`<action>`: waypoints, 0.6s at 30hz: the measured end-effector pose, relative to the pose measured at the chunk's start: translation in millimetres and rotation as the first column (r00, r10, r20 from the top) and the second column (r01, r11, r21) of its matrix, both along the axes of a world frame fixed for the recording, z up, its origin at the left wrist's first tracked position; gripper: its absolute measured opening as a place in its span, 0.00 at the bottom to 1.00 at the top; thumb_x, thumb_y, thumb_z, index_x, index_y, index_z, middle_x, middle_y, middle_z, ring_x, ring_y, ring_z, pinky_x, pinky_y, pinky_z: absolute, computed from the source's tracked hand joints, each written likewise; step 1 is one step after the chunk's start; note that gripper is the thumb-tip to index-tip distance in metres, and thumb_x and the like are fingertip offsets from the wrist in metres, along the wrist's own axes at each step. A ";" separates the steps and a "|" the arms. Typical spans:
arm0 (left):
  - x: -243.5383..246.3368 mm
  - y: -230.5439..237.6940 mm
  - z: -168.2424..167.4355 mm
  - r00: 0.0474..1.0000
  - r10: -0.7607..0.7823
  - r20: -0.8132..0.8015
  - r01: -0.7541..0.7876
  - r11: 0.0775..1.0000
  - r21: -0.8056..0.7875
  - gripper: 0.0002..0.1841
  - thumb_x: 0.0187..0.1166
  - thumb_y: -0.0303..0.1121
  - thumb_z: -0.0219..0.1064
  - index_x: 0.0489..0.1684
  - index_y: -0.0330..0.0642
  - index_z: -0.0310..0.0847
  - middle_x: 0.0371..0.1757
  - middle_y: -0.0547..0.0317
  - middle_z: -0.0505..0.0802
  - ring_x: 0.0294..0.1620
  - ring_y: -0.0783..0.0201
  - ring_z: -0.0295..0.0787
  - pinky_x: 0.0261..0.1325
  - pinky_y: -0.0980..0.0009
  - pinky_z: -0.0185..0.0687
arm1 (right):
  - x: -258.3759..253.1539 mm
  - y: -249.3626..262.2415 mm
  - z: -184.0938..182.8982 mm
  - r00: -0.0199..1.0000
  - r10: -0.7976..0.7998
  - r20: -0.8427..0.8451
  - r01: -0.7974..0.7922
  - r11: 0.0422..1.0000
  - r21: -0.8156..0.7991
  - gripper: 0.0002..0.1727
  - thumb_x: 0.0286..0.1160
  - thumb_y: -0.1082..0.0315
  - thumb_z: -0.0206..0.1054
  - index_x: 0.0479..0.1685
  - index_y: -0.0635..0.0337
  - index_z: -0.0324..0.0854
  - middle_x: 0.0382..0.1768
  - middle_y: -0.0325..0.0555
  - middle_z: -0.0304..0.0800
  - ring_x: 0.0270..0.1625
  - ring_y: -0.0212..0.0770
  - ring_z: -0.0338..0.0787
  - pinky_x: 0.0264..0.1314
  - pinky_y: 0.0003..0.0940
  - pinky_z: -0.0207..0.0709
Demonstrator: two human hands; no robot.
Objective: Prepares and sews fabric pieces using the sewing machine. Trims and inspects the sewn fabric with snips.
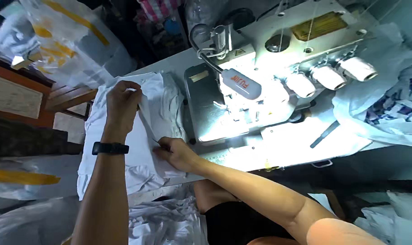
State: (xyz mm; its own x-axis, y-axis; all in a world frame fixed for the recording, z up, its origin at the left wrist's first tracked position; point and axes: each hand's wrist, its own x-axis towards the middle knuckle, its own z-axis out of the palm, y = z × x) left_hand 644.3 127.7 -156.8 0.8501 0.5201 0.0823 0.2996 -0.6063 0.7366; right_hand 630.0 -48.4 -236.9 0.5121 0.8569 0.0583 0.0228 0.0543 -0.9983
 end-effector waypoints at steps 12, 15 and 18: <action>7.8 -39.8 -19.9 0.828 -0.561 0.026 0.525 0.790 0.316 0.10 0.81 0.27 0.63 0.43 0.27 0.88 0.65 0.39 0.86 0.72 0.54 0.80 0.76 0.60 0.73 | 28.1 -139.6 -12.5 0.980 0.006 -0.201 0.045 0.969 0.244 0.09 0.74 0.73 0.65 0.27 0.50 0.81 0.19 0.18 0.78 0.20 0.12 0.72 0.23 0.11 0.65; 10.7 -67.1 -16.7 0.807 -0.552 0.210 0.554 0.831 0.055 0.04 0.78 0.29 0.67 0.41 0.37 0.85 0.47 0.67 0.94 0.51 0.82 0.89 0.59 0.80 0.84 | 36.8 -172.3 -33.0 0.952 0.123 -0.281 -0.027 0.946 0.324 0.10 0.70 0.71 0.68 0.26 0.44 0.81 0.18 0.16 0.79 0.19 0.11 0.72 0.21 0.09 0.65; 18.2 -103.6 -22.0 0.814 -0.553 0.179 0.531 0.833 0.158 0.04 0.72 0.24 0.68 0.36 0.35 0.88 0.32 0.65 0.92 0.33 0.84 0.83 0.42 0.83 0.80 | 40.1 -198.1 -47.4 0.922 0.093 -0.377 0.000 0.971 0.239 0.10 0.67 0.66 0.70 0.21 0.38 0.81 0.16 0.15 0.80 0.16 0.11 0.73 0.18 0.10 0.66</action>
State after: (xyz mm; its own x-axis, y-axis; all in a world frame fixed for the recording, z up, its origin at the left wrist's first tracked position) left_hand 662.5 24.1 -178.8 0.9484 -0.0399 0.3147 -0.2526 -0.6951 0.6731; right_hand 670.0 -246.5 -284.3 0.4943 0.8669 0.0637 -0.3663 0.2742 -0.8892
